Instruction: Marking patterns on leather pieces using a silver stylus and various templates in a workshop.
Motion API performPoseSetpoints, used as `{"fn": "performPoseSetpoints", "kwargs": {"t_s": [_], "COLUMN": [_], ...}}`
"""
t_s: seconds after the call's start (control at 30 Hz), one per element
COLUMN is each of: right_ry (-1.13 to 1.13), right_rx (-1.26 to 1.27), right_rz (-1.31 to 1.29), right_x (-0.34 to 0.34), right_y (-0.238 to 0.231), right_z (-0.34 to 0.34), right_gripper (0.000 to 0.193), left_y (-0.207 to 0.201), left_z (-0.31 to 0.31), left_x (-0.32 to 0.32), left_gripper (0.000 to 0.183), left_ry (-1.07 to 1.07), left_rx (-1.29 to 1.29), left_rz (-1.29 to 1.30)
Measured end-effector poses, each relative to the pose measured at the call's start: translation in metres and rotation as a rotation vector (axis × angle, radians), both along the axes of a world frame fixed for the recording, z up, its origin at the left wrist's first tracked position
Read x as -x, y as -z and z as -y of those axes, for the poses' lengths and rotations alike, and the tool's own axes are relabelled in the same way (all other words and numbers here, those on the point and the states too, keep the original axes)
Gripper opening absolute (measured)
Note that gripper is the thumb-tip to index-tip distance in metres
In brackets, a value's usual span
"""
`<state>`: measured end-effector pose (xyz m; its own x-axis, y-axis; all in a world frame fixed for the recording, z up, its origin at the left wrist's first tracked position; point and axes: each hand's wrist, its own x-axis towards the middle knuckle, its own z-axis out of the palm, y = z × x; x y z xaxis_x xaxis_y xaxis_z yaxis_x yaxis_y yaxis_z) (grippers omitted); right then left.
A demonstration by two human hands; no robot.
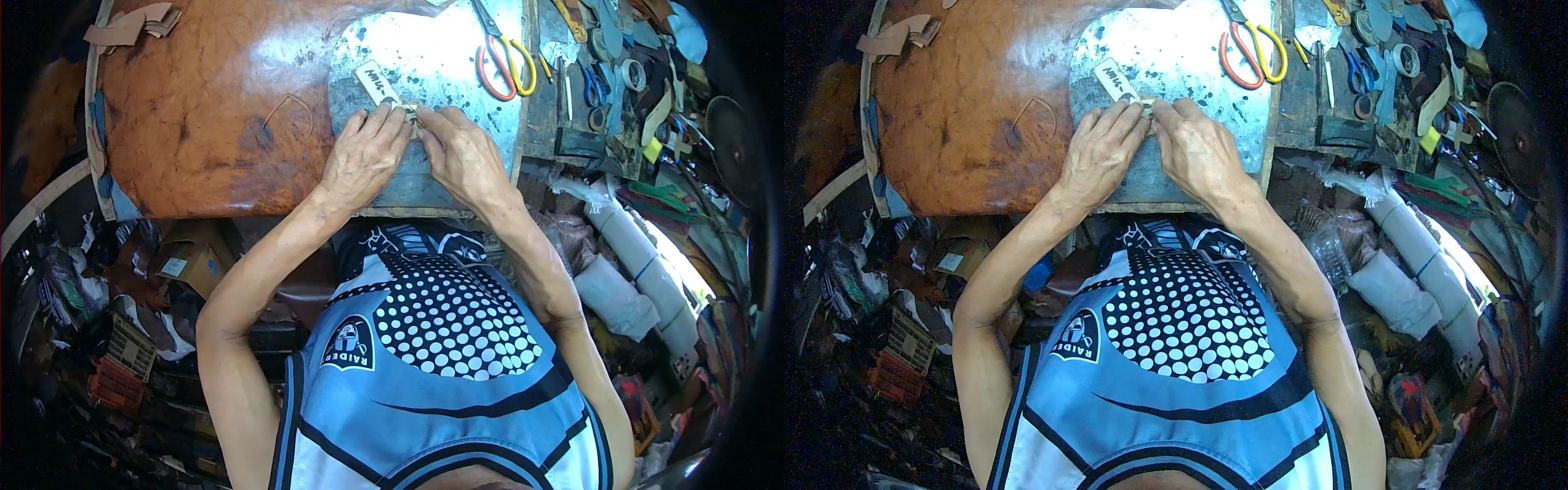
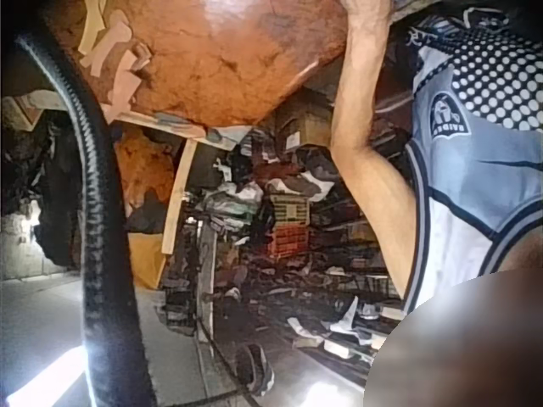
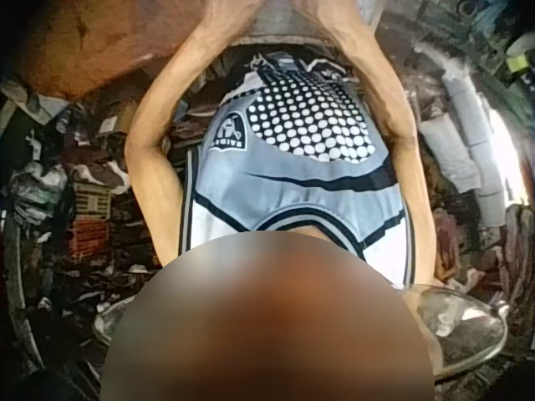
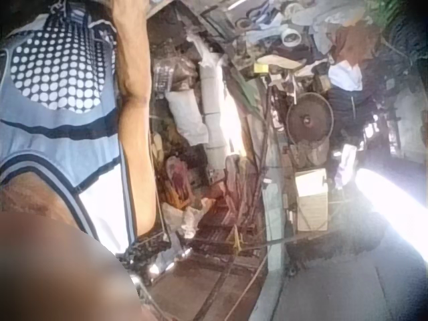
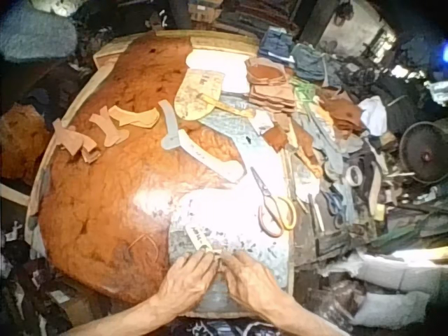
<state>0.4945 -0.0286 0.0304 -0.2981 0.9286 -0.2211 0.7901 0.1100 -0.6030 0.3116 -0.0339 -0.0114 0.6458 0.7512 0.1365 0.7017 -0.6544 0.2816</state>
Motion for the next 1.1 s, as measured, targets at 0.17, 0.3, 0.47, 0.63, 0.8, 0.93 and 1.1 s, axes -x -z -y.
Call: {"fn": "performPoseSetpoints", "kwargs": {"t_s": [0.17,0.3,0.47,0.63,0.8,0.93,1.1], "right_ry": [0.002,0.049,-0.032,-0.016,0.004,-0.015,-0.007], "right_rx": [0.008,-0.067,-0.143,-0.04,-0.079,-0.062,-0.077], "right_rz": [0.016,-0.094,0.032,0.004,-0.013,-0.026,-0.016], "right_x": [-0.001,-0.013,-0.039,-0.034,-0.031,-0.035,-0.036], "right_y": [-0.002,0.004,0.005,0.006,0.007,0.006,0.009], "right_z": [0.0,0.002,-0.01,0.0,0.005,0.003,0.008], "right_gripper": [0.027,0.027,0.027,0.027,0.027,0.027,0.028], "left_y": [-0.002,0.0,-0.009,-0.011,-0.014,-0.013,-0.016], "left_z": [0.0,0.0,-0.003,-0.008,-0.013,-0.016,-0.016], "left_x": [-0.002,-0.002,-0.005,-0.004,-0.001,-0.001,-0.003], "left_gripper": [0.033,0.034,0.037,0.042,0.043,0.042,0.043], "left_ry": [0.012,0.017,0.049,0.176,0.236,0.253,0.255], "left_rx": [0.031,0.016,0.055,0.074,0.069,0.089,0.11], "left_rz": [-0.056,-0.049,-0.103,-0.263,-0.308,-0.321,-0.382]}}
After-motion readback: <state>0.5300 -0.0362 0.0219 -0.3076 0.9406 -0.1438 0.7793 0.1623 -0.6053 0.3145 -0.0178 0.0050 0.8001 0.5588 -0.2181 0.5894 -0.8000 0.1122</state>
